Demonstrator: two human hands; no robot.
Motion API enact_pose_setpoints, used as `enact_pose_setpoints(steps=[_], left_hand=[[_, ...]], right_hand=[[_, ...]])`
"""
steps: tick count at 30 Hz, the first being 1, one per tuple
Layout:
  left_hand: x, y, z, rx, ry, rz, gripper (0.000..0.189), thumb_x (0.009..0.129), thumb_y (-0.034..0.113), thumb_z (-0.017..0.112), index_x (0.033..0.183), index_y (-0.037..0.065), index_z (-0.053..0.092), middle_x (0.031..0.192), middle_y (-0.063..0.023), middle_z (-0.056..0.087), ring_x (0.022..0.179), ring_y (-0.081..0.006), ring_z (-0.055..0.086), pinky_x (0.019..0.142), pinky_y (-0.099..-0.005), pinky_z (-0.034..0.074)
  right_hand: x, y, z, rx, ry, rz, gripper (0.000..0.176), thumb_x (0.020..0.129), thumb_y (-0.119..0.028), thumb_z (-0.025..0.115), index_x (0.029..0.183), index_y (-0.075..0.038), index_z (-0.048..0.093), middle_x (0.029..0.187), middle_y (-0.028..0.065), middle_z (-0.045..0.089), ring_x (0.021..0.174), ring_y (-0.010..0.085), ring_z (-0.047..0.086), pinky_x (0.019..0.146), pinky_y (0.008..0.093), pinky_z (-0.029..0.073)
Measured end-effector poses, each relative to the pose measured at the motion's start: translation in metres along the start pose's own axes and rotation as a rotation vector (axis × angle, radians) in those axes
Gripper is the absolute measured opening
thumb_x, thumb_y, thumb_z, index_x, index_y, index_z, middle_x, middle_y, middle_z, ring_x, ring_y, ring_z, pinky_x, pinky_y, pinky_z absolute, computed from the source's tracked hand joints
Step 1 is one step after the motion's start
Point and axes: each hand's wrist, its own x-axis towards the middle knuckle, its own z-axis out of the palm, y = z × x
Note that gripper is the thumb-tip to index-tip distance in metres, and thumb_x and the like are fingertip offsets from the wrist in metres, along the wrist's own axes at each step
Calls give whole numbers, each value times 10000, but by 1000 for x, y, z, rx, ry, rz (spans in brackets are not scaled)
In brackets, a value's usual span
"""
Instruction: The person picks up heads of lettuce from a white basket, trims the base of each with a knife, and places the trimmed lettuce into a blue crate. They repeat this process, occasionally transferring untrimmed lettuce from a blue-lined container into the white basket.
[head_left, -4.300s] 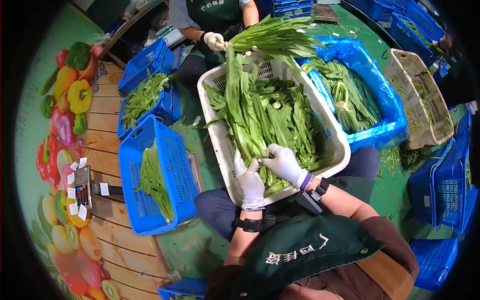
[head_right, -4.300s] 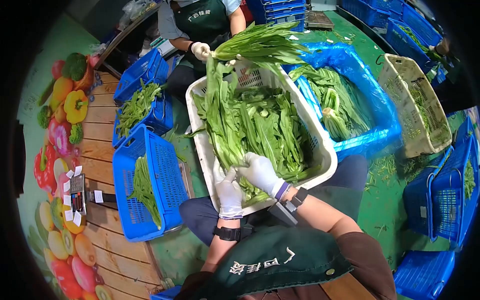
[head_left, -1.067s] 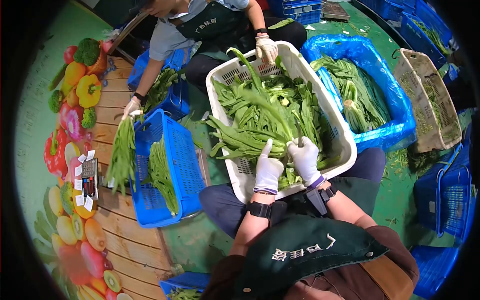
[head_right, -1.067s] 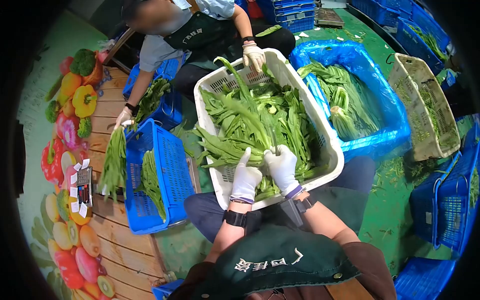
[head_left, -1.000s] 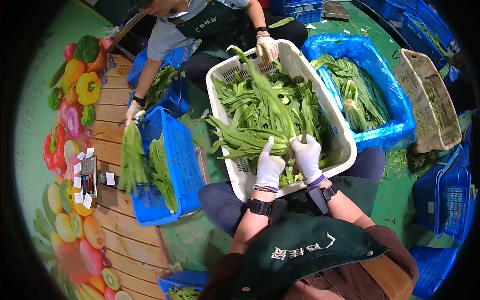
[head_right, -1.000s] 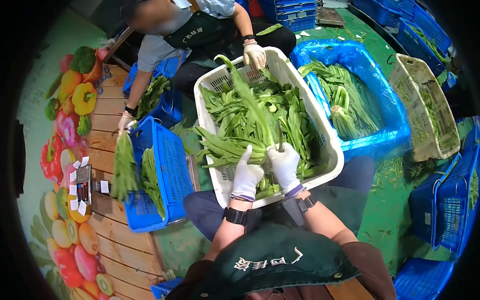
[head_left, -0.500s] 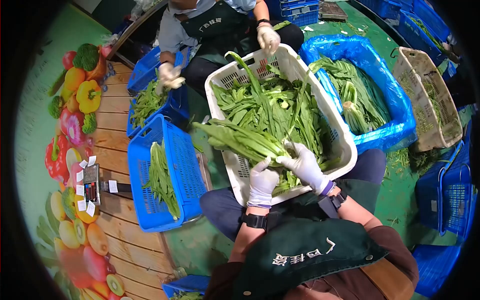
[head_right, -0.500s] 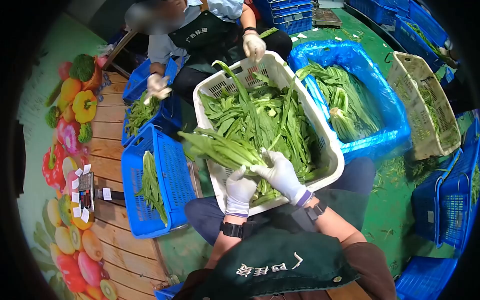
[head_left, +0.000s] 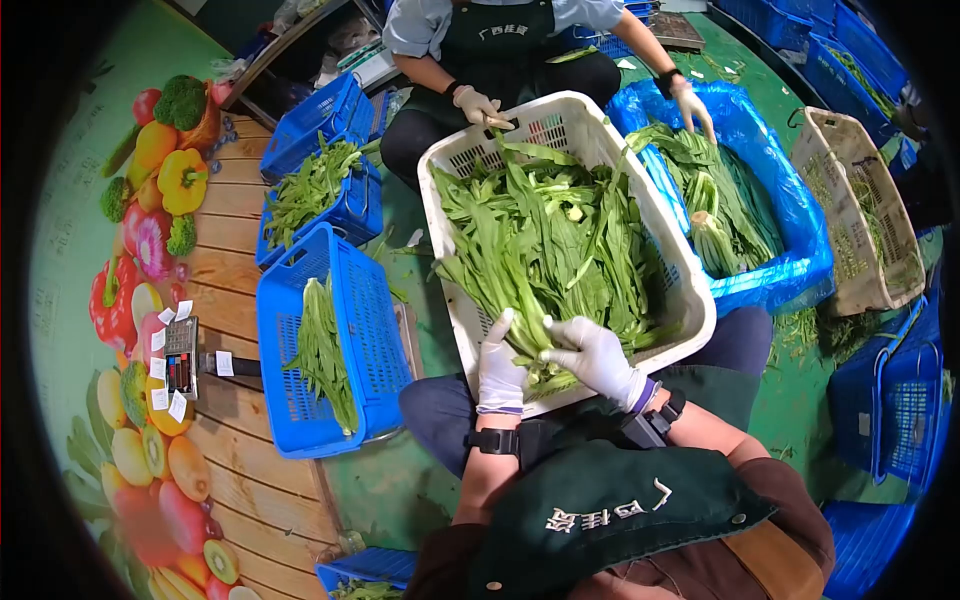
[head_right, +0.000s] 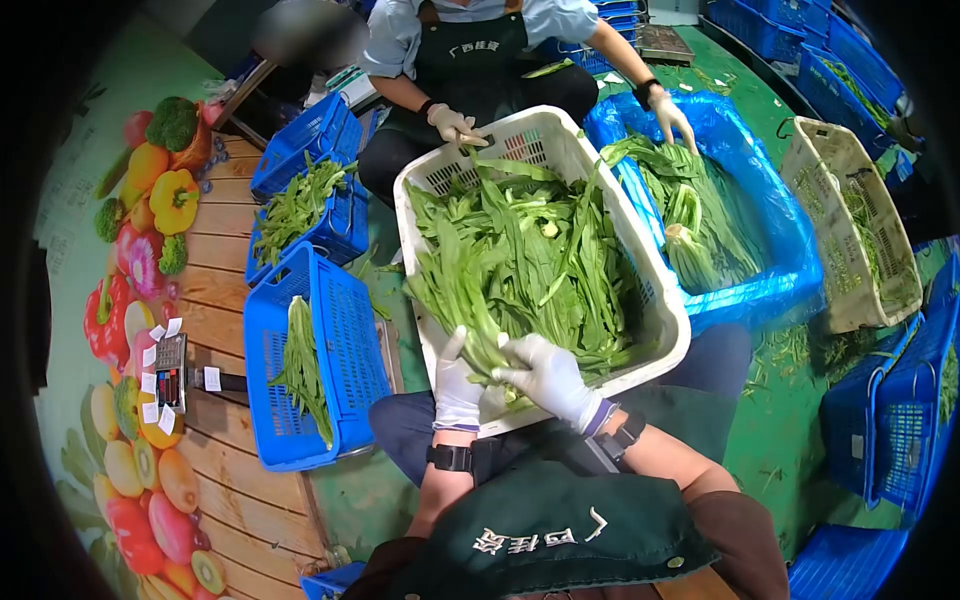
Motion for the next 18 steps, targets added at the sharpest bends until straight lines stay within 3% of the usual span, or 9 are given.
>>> enact_pose_setpoints(steps=[2,3,5,8,10,11,14,16,18], left_hand=[[-8,6,2,-23,-99,-38,437,900,215,571,1248,-30,470,1145,-167,588,1053,-313,580,935,-443,464],[-9,5,4,174,-149,63,453,907,228,571,1260,-32,459,1155,-163,582,1048,-303,583,939,-427,464],[-13,1,16,367,-197,165,469,913,242,572,1272,-34,448,1165,-160,576,1042,-292,586,944,-410,464],[-14,-2,23,133,-54,153,443,932,262,558,1241,-45,482,1133,-138,593,992,-234,602,915,-341,472],[-14,-1,26,521,68,276,393,947,266,540,1174,-53,537,1072,-114,620,922,-177,607,854,-282,476],[-14,-2,28,470,72,270,343,951,247,536,1108,-56,576,1013,-98,637,881,-148,597,812,-271,472],[-15,-9,34,489,55,325,340,943,249,551,1103,-50,575,1006,-96,636,856,-146,596,806,-270,475],[-13,-13,22,633,17,318,343,936,244,565,1119,-46,570,1031,-97,631,887,-155,600,821,-275,477],[-12,-18,28,514,93,306,367,930,246,574,1156,-42,549,1058,-99,622,923,-166,600,851,-294,478]], right_hand=[[11,-9,-11,259,106,275,663,680,-358,791,1189,3,565,1041,182,613,940,316,624,790,347,504],[17,-6,-13,319,126,285,808,665,-429,797,1257,36,502,1123,214,588,1018,324,605,860,357,484],[27,-9,-18,286,135,249,819,664,-427,797,1266,36,491,1134,215,582,1025,325,601,866,357,480],[38,-8,-19,217,161,190,823,666,-424,796,1273,35,483,1154,216,578,1048,313,594,876,355,473],[41,-8,-20,357,87,444,828,660,-415,800,1279,32,478,1171,219,572,1071,310,582,894,356,462],[40,-14,-26,410,102,466,809,668,-377,797,1285,34,472,1158,216,588,1077,309,582,912,353,453],[42,-13,-17,214,302,253,770,683,-319,787,1284,44,470,1151,216,600,1075,309,590,922,345,451],[42,-10,-16,134,265,272,738,704,-284,768,1288,49,465,1161,228,597,1085,318,588,932,347,448],[41,0,-12,346,139,340,705,718,-244,755,1290,49,465,1163,227,598,1078,298,594,927,330,449]])
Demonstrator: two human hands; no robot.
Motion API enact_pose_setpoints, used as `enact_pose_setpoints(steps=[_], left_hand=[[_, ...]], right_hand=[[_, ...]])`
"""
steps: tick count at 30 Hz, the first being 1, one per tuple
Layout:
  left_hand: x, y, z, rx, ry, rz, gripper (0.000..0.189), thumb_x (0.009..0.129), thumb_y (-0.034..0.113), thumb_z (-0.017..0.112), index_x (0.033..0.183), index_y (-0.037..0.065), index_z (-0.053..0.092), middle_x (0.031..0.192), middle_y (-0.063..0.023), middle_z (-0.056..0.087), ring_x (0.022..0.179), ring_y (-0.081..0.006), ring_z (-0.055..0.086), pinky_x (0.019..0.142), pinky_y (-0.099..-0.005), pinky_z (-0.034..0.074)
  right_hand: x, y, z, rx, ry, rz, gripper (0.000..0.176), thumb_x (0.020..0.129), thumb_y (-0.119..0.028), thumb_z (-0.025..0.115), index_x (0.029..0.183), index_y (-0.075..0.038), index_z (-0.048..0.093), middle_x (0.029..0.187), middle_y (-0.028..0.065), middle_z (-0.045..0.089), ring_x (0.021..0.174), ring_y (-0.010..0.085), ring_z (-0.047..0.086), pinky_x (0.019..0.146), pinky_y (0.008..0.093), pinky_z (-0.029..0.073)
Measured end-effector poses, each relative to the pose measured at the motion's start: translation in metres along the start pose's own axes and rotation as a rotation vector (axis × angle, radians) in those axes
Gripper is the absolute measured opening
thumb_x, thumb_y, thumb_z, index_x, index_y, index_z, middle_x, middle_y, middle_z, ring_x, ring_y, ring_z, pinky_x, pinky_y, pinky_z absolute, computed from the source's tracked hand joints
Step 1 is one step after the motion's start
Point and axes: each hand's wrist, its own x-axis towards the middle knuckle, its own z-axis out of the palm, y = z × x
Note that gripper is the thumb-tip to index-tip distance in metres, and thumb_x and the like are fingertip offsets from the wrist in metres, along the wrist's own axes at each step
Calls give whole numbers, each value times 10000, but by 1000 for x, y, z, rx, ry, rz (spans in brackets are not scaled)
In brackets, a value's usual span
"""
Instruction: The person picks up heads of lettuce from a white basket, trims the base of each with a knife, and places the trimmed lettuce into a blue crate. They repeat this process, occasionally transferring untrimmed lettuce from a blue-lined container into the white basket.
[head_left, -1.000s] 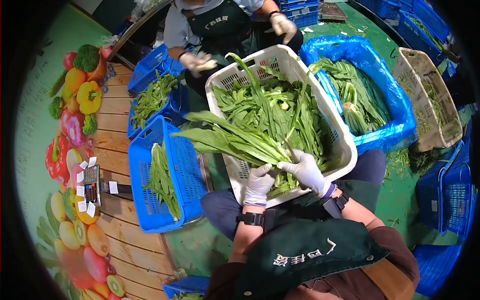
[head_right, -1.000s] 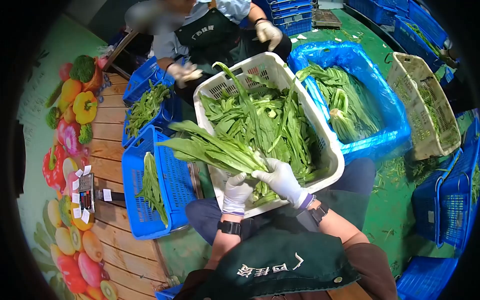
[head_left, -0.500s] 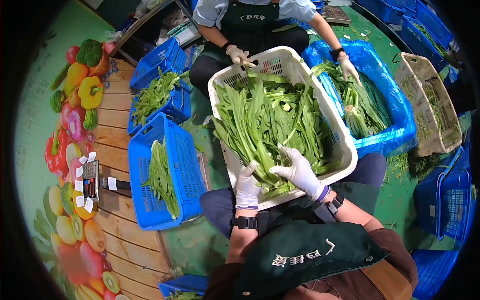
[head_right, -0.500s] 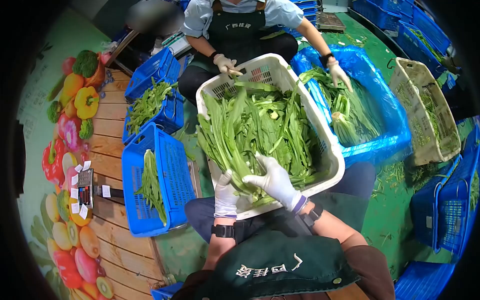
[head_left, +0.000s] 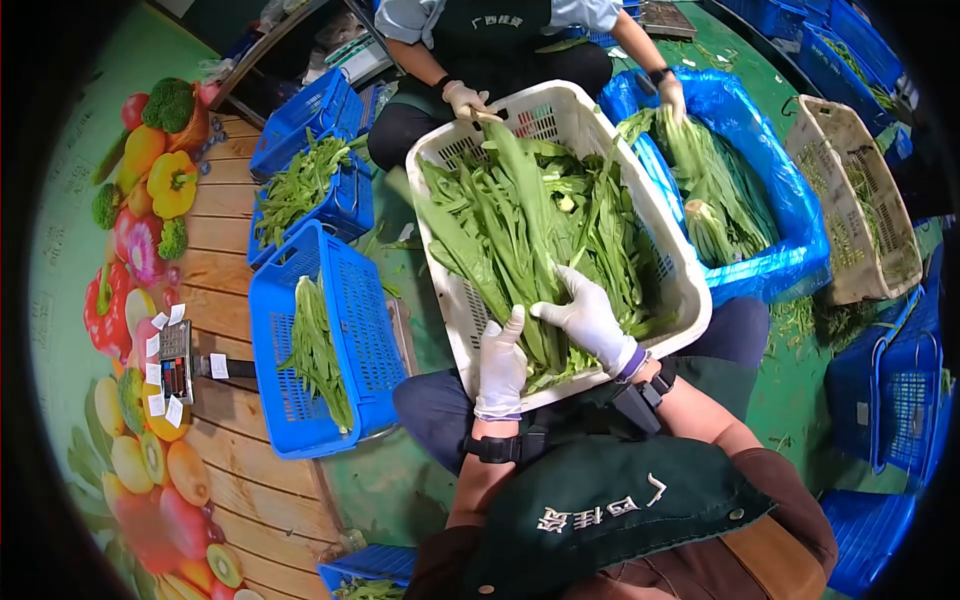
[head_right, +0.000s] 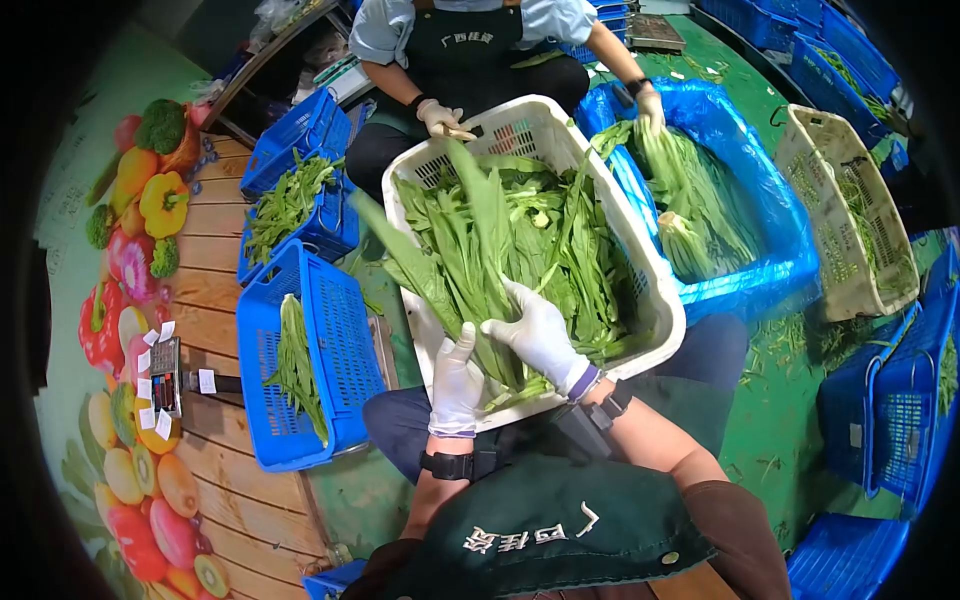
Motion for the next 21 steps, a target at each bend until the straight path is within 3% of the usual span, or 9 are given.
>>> enact_pose_setpoints(steps=[2,5,10,14,15,16,18,19,21], left_hand=[[1,4,-11,39,6,-86,401,937,259,560,1197,-43,519,1098,-113,612,974,-183,598,879,-321,475],[2,0,-22,-202,51,-234,415,957,290,516,1195,-50,520,1153,-132,599,1017,-196,594,890,-316,474],[6,-13,-33,30,-37,-189,425,974,304,475,1215,-46,502,1159,-130,593,1044,-189,578,923,-318,455],[5,-6,-24,-471,-85,-360,427,965,216,494,1305,-30,418,1261,-145,523,1162,-257,515,1026,-402,391],[3,-5,-24,-394,-82,-372,403,965,184,483,1295,-41,424,1236,-148,534,1138,-258,530,1005,-387,411],[3,-5,-24,-318,-81,-385,381,965,152,472,1284,-52,430,1210,-152,545,1114,-260,546,984,-372,431],[4,-12,-15,-120,-28,-213,401,891,33,537,1273,-47,445,1187,-141,561,1073,-237,567,948,-350,452],[1,-10,-7,24,-24,-161,398,877,11,541,1262,-45,456,1172,-132,570,1052,-221,573,929,-338,459],[-4,-7,5,218,-31,-45,397,864,-59,509,1255,-16,453,1192,-109,554,1039,-207,579,900,-323,471]], right_hand=[[1,16,6,445,-25,80,487,757,-40,692,1212,42,536,1028,96,648,885,140,608,803,245,479],[-2,19,-4,803,3,365,317,771,5,670,1080,0,602,814,23,633,638,58,544,584,211,453],[-2,22,-5,659,-32,341,227,793,-40,655,1018,-16,632,739,-9,609,556,44,488,501,203,384],[1,20,-20,725,-75,390,211,800,-59,651,1005,-10,642,751,-20,611,577,42,495,527,205,403],[4,27,-27,599,-137,452,442,784,-177,719,1153,26,584,893,77,661,732,121,607,658,246,478],[4,36,-21,601,-132,456,442,784,-177,719,1153,26,584,893,77,661,732,121,607,658,246,478],[6,55,-3,144,66,91,785,718,-350,787,1305,48,452,1067,209,640,956,244,638,823,306,485],[4,39,-10,-14,-28,147,1040,631,-475,815,1381,54,327,1166,285,574,1068,318,599,894,341,463],[2,30,-9,-105,-41,140,914,665,-406,797,1339,62,396,1134,258,602,1032,315,614,884,340,467]])
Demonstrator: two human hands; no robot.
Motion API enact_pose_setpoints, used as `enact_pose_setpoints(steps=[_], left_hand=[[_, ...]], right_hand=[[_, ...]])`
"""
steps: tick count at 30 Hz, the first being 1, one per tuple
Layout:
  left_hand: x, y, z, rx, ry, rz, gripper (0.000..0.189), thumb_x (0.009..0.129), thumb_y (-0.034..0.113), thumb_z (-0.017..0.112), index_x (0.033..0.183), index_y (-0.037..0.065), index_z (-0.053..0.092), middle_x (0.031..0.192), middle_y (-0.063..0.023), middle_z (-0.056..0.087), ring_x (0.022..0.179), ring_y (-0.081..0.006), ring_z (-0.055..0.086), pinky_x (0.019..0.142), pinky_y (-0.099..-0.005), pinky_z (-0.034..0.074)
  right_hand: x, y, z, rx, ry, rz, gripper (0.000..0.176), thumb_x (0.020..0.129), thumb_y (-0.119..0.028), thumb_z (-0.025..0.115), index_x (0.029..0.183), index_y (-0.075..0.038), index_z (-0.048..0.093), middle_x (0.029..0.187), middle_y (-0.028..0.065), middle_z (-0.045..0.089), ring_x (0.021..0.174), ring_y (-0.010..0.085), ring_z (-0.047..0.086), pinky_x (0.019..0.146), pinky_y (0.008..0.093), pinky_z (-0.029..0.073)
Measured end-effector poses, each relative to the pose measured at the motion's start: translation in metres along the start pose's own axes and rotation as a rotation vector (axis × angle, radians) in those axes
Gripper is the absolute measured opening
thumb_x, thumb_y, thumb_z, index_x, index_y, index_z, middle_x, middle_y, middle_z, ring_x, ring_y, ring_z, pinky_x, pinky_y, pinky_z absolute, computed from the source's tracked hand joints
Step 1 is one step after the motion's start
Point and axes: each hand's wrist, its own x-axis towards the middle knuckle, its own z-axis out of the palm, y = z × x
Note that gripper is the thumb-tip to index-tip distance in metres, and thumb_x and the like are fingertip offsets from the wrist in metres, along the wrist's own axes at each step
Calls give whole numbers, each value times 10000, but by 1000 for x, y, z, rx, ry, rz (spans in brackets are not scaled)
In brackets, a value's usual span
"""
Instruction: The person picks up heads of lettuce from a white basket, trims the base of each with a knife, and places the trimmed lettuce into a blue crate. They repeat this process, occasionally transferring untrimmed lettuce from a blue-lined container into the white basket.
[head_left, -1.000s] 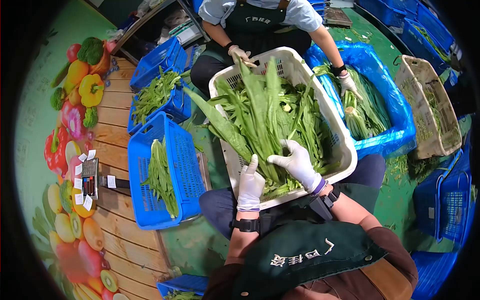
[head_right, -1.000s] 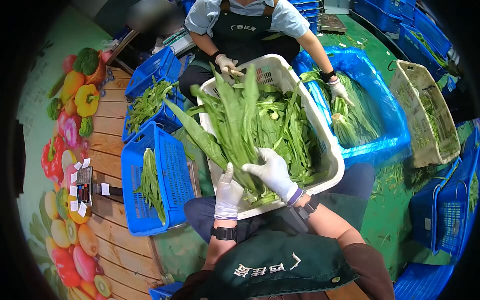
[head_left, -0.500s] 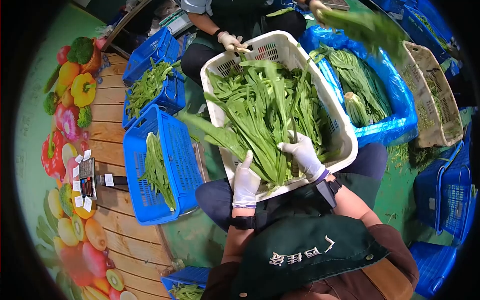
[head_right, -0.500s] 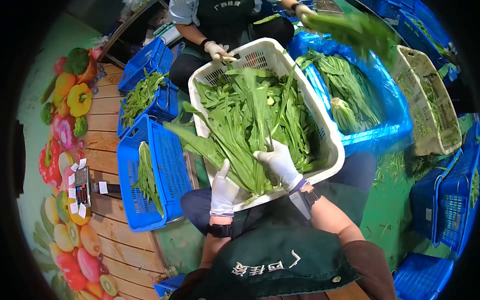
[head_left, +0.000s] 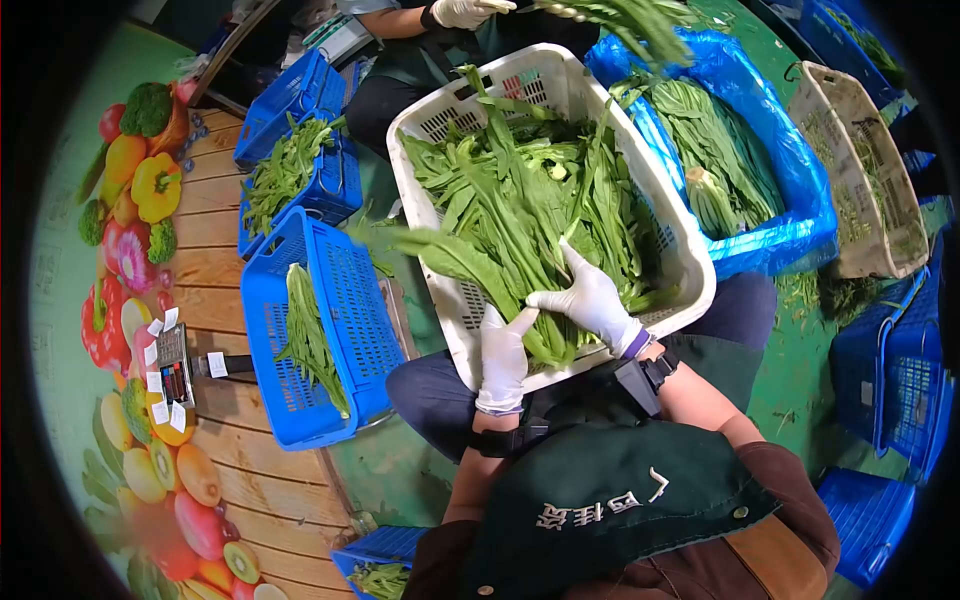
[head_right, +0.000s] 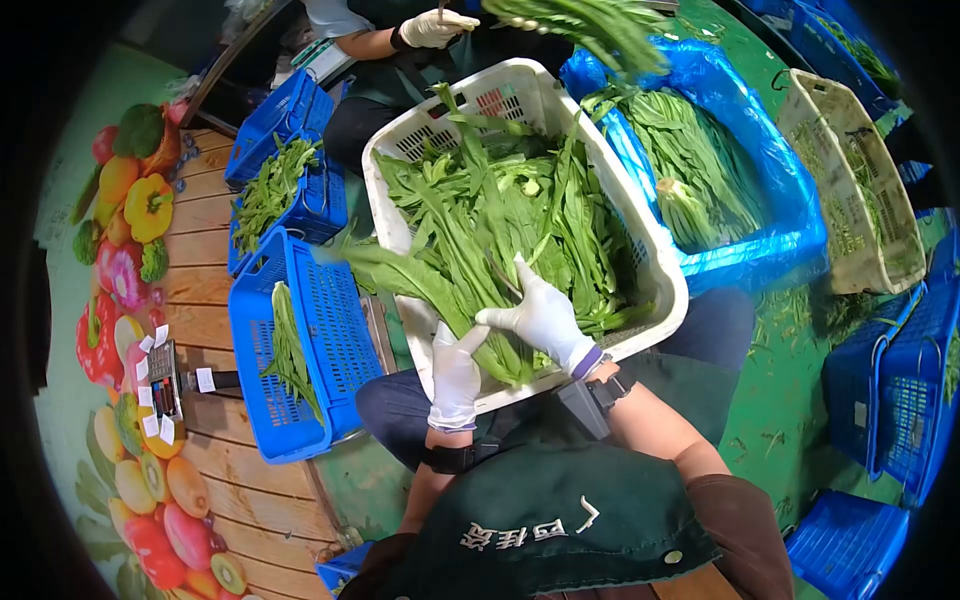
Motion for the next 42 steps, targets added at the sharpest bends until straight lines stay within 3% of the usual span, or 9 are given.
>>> enact_pose_setpoints(steps=[4,9,12,16,19,22,29,37,42], left_hand=[[6,-7,-13,1,215,79,434,853,-48,547,1269,28,447,1157,-100,556,990,-187,585,839,-305,483],[16,-26,-23,390,217,241,603,857,-16,592,1387,7,305,1243,-116,522,1070,-207,557,909,-310,457],[9,2,2,148,-44,123,628,855,-36,580,1405,4,279,1286,-132,495,1111,-218,538,950,-324,438],[8,7,-6,-57,1,16,621,856,-49,562,1406,8,280,1296,-128,489,1120,-215,534,949,-326,445],[10,-3,-9,-118,30,59,672,812,-66,614,1397,-21,287,1273,-138,503,1102,-209,533,954,-306,431],[8,-12,-7,471,61,102,888,723,-39,719,1428,-40,179,1323,-157,444,1148,-197,484,957,-281,420],[9,-6,-5,122,47,26,552,840,-45,586,1342,10,363,1216,-109,542,1067,-216,558,913,-325,470],[8,6,3,245,-53,12,984,745,21,751,1454,-21,69,1366,-182,386,1185,-211,454,983,-299,404],[11,-8,-7,307,-12,28,785,790,13,682,1421,-14,217,1317,-152,456,1139,-203,502,947,-306,435]], right_hand=[[3,13,6,610,-26,148,451,783,-41,683,1203,44,544,995,74,646,854,133,604,801,253,478],[-4,17,8,744,-92,386,359,769,17,664,1119,33,586,895,41,645,743,81,575,689,229,477],[-5,24,22,771,16,175,243,766,-22,670,1001,4,613,699,-1,594,517,68,500,459,217,407],[-5,9,1,791,-27,373,141,792,-41,636,926,-27,594,614,-42,500,441,56,416,406,238,382],[-5,-5,-7,776,-10,263,405,805,-146,697,1144,31,562,861,37,625,726,78,568,635,216,466],[5,4,14,356,85,-63,807,741,-241,778,1335,90,342,1115,203,612,942,210,621,840,297,480],[-4,9,6,833,-60,158,407,816,-175,709,1127,44,566,975,89,656,850,149,603,777,279,479],[-5,-2,-2,736,-91,309,296,847,-127,657,1088,33,597,919,47,645,785,110,559,723,266,463],[-3,23,14,776,-7,195,263,859,-131,641,1066,29,613,913,28,646,815,98,569,757,266,462]])
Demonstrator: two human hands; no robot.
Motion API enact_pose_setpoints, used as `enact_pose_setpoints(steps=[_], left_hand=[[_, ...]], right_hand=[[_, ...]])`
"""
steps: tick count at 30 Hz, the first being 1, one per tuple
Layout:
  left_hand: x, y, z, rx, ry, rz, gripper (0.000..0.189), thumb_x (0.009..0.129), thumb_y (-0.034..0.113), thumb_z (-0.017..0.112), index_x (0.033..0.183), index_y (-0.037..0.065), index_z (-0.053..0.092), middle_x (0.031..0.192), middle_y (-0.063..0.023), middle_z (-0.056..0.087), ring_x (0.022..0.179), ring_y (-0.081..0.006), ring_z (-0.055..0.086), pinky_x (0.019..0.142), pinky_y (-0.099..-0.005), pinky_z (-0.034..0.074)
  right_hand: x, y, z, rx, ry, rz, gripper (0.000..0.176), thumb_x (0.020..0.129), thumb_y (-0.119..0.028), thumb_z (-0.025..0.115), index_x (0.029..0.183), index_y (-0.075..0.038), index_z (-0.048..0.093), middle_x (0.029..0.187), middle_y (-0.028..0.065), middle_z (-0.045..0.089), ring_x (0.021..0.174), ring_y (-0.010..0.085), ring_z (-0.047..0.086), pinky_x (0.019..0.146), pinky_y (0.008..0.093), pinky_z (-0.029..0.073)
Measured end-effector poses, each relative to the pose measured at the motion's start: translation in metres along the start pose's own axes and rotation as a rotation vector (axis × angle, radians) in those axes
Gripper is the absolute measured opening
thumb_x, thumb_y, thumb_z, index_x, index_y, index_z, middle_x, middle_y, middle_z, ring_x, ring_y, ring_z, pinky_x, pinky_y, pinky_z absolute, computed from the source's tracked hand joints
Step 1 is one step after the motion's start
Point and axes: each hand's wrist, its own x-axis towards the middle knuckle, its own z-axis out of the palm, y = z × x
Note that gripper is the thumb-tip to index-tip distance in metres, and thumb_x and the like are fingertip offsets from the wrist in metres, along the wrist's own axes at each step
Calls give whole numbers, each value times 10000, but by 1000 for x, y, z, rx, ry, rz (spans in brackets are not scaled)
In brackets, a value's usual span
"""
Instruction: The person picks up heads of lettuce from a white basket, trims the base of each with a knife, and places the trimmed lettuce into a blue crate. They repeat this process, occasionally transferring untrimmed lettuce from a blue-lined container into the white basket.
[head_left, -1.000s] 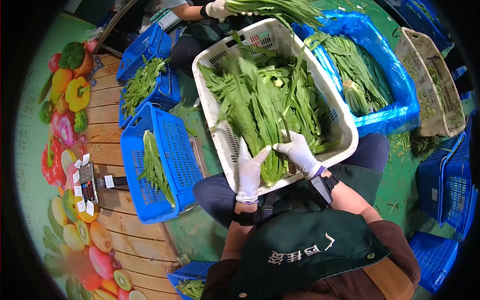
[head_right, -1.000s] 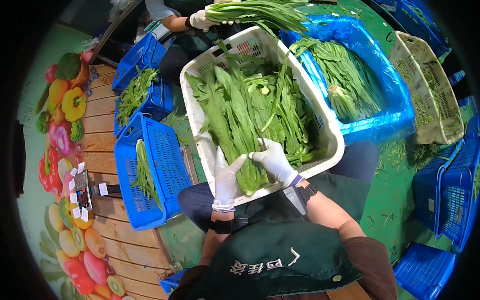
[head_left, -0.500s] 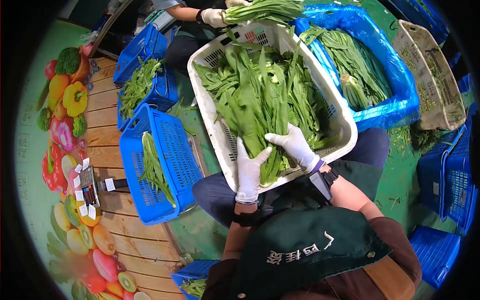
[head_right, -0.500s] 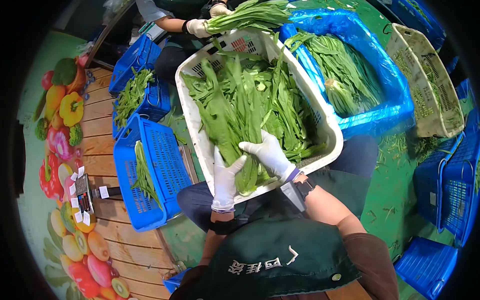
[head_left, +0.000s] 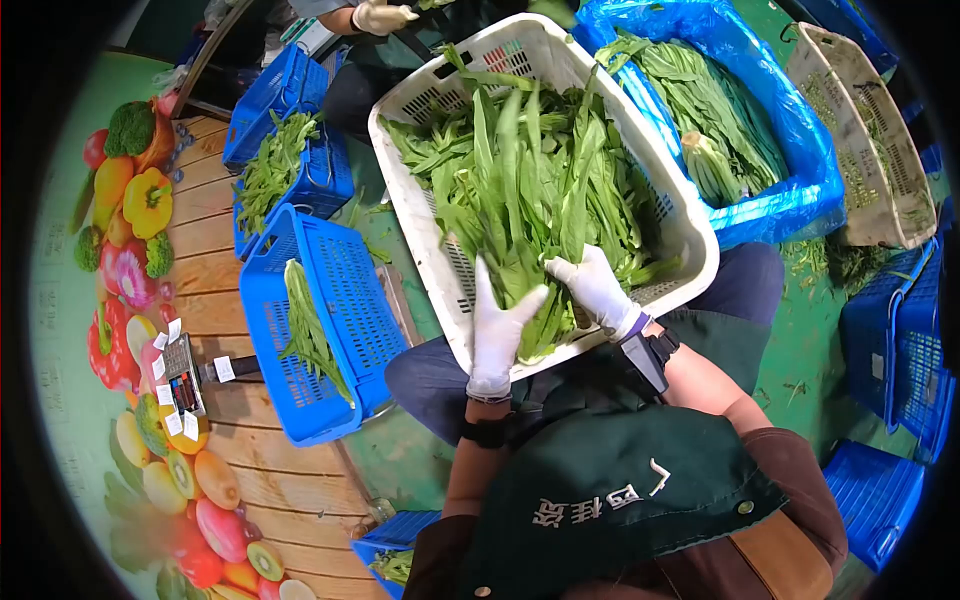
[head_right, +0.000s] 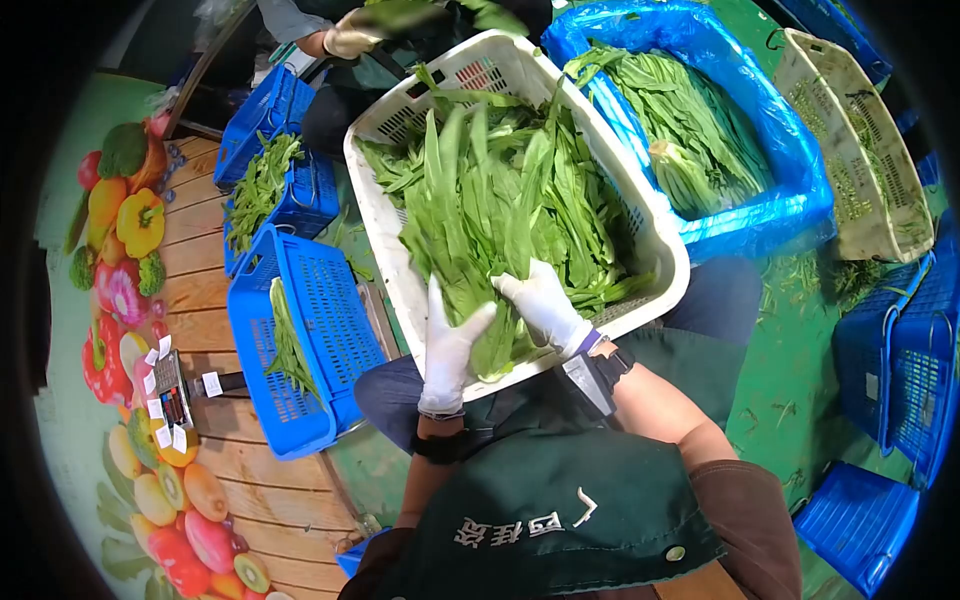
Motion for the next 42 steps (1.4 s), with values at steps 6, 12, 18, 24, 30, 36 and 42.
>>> enact_pose_setpoints(steps=[6,12,18,24,30,36,42], left_hand=[[0,-2,-20,-209,283,-40,493,805,-8,615,1265,-17,437,1108,-70,563,876,-124,560,738,-233,463],[-6,14,3,190,260,197,696,795,43,673,1386,-2,310,1280,-138,471,1135,-208,475,986,-306,364],[-2,8,-4,21,350,146,722,801,-39,638,1402,-65,239,1375,-160,390,1219,-211,415,1046,-303,305],[-7,13,5,27,372,260,627,839,-101,530,1397,-47,249,1359,-148,406,1205,-209,429,1031,-312,328],[-14,30,5,-158,417,405,582,847,-130,404,1401,-40,251,1370,-163,392,1246,-253,412,1055,-368,325],[-18,36,-2,-179,425,462,559,851,-111,418,1387,-44,274,1352,-167,410,1217,-255,443,1044,-367,339],[-14,36,-10,-46,482,313,510,867,-55,486,1349,-45,320,1337,-153,429,1177,-228,468,1007,-327,368]], right_hand=[[-3,-5,-6,41,96,54,282,850,-118,641,1088,28,601,905,58,651,769,118,584,709,278,483],[-9,-11,-4,-39,80,99,303,847,-155,647,1085,29,611,876,49,651,765,117,576,709,274,469],[-12,-19,-12,-13,65,182,293,847,-155,637,1078,24,611,849,47,643,732,118,577,680,273,473],[-8,-7,-1,35,70,-37,225,843,-159,623,986,15,609,688,43,564,318,132,423,270,266,312],[-15,-30,0,162,122,66,243,827,-149,638,1002,14,596,733,62,581,350,144,459,290,269,360],[-16,-33,3,172,105,63,237,827,-140,636,1000,17,595,760,71,593,361,150,471,281,273,356],[-4,-12,3,269,117,55,212,825,-117,635,992,11,611,842,93,631,490,168,558,386,280,446]])
